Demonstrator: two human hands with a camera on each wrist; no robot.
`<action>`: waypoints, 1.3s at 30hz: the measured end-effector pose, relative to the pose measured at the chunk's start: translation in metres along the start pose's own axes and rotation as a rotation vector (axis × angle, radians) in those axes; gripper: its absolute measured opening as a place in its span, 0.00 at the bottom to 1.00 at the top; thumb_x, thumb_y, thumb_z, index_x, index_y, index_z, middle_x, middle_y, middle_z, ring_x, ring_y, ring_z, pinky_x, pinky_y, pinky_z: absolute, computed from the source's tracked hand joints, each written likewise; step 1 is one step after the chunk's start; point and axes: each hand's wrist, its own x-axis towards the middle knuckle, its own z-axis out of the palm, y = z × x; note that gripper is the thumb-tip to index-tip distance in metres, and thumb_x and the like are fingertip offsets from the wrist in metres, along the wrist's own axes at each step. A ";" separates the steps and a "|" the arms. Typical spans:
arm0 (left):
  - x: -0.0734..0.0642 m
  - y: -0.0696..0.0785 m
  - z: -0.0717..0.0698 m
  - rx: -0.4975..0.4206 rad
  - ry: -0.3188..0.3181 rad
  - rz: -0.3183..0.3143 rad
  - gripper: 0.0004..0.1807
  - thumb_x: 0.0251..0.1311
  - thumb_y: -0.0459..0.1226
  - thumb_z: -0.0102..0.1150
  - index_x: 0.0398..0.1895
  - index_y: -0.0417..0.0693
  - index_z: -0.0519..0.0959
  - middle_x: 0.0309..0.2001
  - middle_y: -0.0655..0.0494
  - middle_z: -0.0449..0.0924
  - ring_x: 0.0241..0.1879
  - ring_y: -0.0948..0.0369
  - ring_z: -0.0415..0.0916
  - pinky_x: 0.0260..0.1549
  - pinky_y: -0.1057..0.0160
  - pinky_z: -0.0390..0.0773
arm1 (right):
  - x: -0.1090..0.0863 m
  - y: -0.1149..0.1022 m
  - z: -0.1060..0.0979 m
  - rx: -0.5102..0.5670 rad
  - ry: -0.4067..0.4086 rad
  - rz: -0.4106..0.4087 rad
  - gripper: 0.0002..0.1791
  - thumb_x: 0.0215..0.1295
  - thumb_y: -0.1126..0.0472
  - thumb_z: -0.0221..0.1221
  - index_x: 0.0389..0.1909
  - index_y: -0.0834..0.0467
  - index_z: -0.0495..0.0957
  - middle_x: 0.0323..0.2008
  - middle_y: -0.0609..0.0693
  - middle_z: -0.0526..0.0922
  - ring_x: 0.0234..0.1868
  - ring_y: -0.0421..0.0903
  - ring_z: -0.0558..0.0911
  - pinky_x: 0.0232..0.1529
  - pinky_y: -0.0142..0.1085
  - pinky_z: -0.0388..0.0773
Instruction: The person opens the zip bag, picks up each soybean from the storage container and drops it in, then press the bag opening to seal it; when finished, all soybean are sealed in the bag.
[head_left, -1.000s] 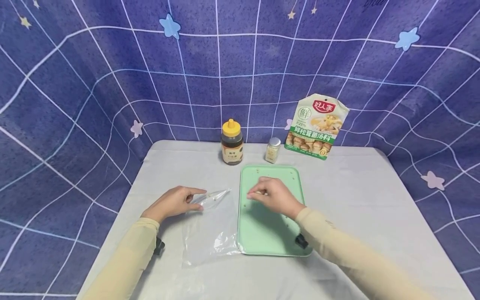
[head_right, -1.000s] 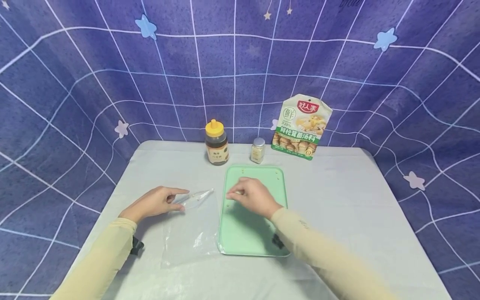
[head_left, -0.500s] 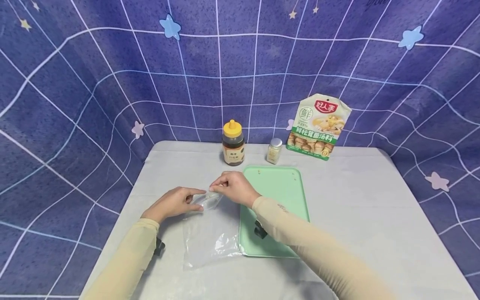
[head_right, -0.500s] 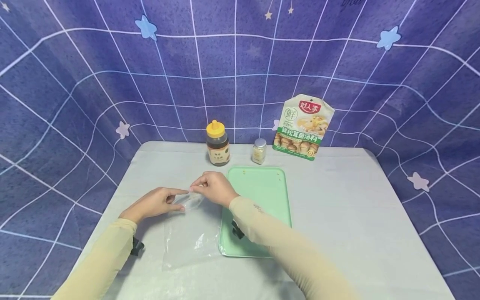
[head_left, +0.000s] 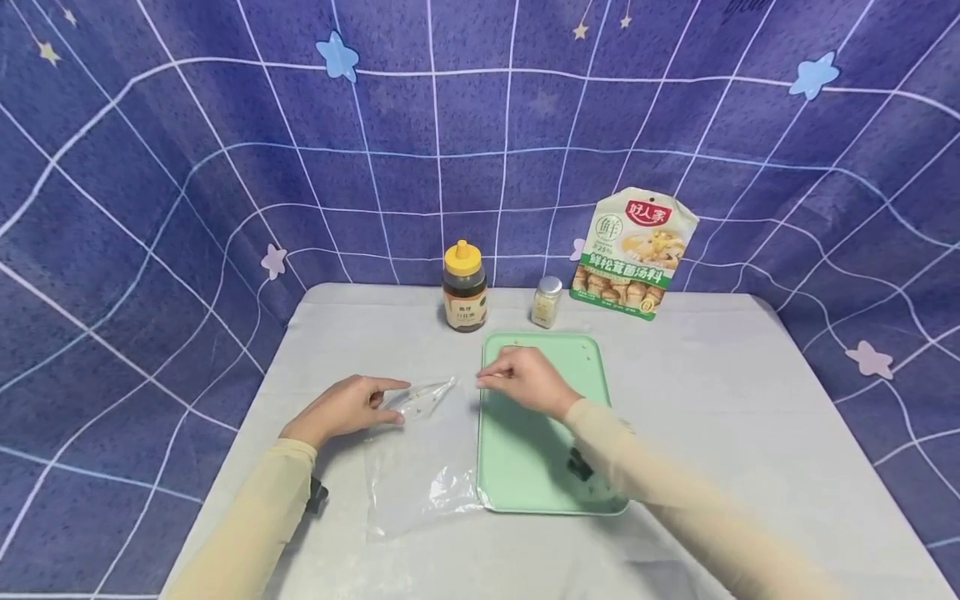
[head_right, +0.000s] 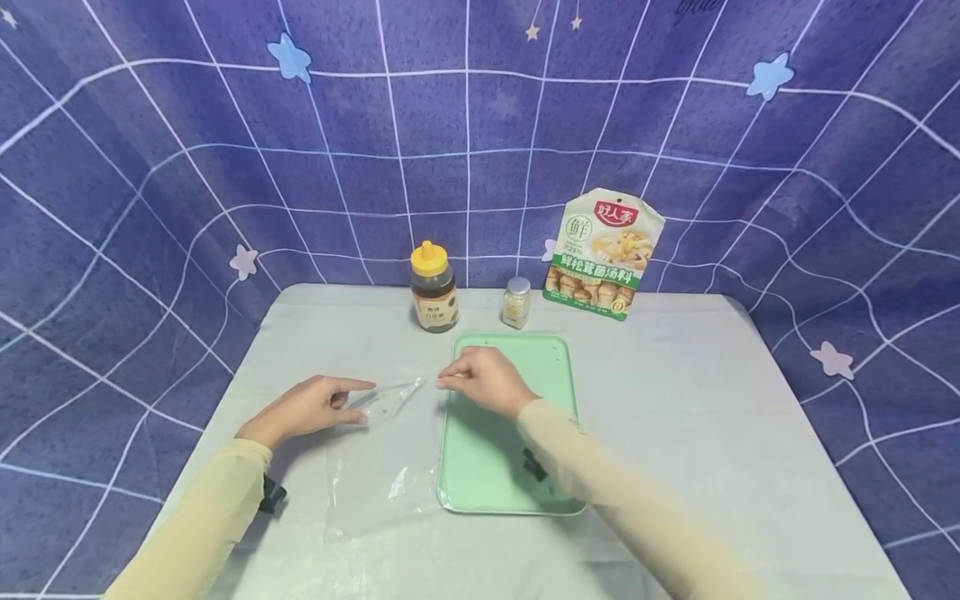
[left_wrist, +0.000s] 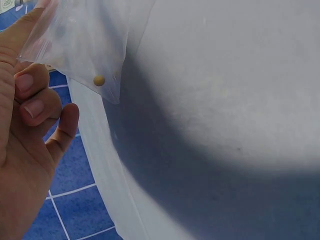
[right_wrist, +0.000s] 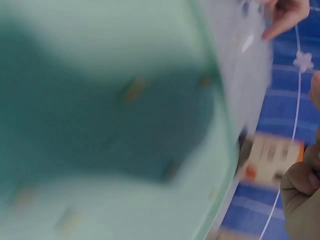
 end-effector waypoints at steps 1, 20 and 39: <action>0.000 0.000 0.000 -0.003 0.002 0.001 0.33 0.55 0.55 0.74 0.63 0.54 0.81 0.18 0.69 0.61 0.18 0.69 0.56 0.22 0.64 0.63 | -0.010 0.008 -0.008 -0.003 -0.001 0.008 0.08 0.62 0.57 0.72 0.40 0.54 0.91 0.27 0.38 0.79 0.27 0.39 0.75 0.35 0.33 0.76; -0.002 -0.005 -0.002 0.001 -0.015 -0.022 0.33 0.56 0.55 0.74 0.64 0.54 0.81 0.20 0.67 0.63 0.20 0.68 0.58 0.23 0.63 0.64 | -0.122 0.085 -0.049 -0.050 -0.115 0.099 0.06 0.59 0.58 0.73 0.37 0.49 0.92 0.27 0.35 0.80 0.26 0.38 0.75 0.28 0.33 0.71; 0.000 0.001 0.001 0.004 -0.017 -0.001 0.33 0.56 0.55 0.73 0.64 0.53 0.81 0.20 0.68 0.62 0.20 0.69 0.57 0.24 0.63 0.64 | -0.098 0.067 -0.048 -0.113 -0.099 0.063 0.05 0.61 0.57 0.72 0.37 0.50 0.91 0.26 0.35 0.78 0.26 0.37 0.74 0.29 0.34 0.73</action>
